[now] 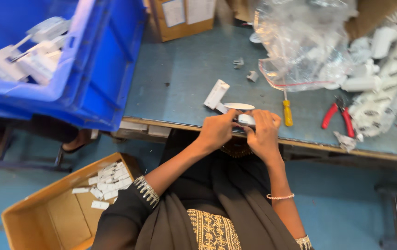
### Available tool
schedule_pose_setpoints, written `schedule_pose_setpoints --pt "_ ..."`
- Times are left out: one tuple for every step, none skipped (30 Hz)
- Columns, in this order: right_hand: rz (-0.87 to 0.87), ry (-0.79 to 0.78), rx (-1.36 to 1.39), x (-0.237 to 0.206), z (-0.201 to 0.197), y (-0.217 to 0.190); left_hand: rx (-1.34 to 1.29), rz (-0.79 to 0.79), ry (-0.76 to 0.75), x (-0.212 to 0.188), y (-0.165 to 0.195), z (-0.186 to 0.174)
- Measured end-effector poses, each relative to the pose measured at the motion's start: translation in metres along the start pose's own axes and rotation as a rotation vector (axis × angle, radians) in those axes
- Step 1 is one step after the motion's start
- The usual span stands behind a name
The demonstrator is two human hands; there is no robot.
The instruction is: The person assembles white plastic electrical components on a workbench. They use a screwdriver to tighten screws, connect wires, and place completed units into a blue crate. The process is repeated for multiple units.
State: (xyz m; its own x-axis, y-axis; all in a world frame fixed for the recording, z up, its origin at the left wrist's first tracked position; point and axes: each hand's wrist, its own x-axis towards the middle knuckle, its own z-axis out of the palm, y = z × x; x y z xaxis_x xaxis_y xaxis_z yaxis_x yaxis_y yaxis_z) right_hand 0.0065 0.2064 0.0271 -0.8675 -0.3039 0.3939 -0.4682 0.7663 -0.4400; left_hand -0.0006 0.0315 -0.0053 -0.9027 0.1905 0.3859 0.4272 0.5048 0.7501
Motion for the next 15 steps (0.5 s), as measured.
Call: schedule_pose_setpoints --pt "0.012 0.003 -0.008 0.0 0.001 0.001 -0.003 -0.007 0.014 0.0 0.0 0.002" --pt "0.023 0.007 -0.015 0.001 0.002 0.001 0.007 -0.012 0.009 0.001 0.0 0.004" --pt "0.009 0.008 -0.006 0.002 0.001 0.002 0.016 -0.018 0.006 0.002 -0.001 0.004" --pt "-0.004 0.01 0.002 0.003 0.0 0.004 0.025 -0.024 0.001 0.003 -0.002 0.005" --pt "-0.015 0.012 0.011 0.004 0.0 0.006 0.014 -0.03 -0.019 0.004 -0.004 0.005" --pt "-0.028 0.028 0.02 0.004 0.0 0.007 0.0 -0.032 -0.041 0.006 -0.007 0.005" --pt "-0.038 0.048 0.029 0.003 0.0 0.009 -0.015 -0.032 -0.066 0.007 -0.011 0.006" --pt "-0.046 0.069 0.035 0.001 0.001 0.012 -0.066 -0.022 -0.04 0.009 -0.014 0.007" --pt "-0.016 0.151 0.262 0.001 0.004 0.015 -0.118 -0.008 -0.015 0.012 -0.018 0.008" --pt "0.017 0.231 0.488 0.0 0.008 0.018 -0.171 0.009 0.008 0.016 -0.021 0.009" --pt "0.054 0.307 0.714 -0.002 0.01 0.022 -0.313 0.018 0.035 0.022 -0.025 0.009" --pt "0.098 0.378 0.786 -0.002 0.013 0.028 -0.456 0.027 0.059 0.028 -0.027 0.008" --pt "0.144 0.451 0.858 0.003 0.017 0.035 -0.601 0.039 0.08 0.035 -0.029 0.003" --pt "0.191 0.524 0.928 0.006 0.02 0.042 -0.652 -0.088 0.072 0.043 -0.029 -0.003" --pt "0.22 0.499 0.923 0.006 0.022 0.048 -0.704 -0.214 0.061 0.051 -0.027 -0.013"
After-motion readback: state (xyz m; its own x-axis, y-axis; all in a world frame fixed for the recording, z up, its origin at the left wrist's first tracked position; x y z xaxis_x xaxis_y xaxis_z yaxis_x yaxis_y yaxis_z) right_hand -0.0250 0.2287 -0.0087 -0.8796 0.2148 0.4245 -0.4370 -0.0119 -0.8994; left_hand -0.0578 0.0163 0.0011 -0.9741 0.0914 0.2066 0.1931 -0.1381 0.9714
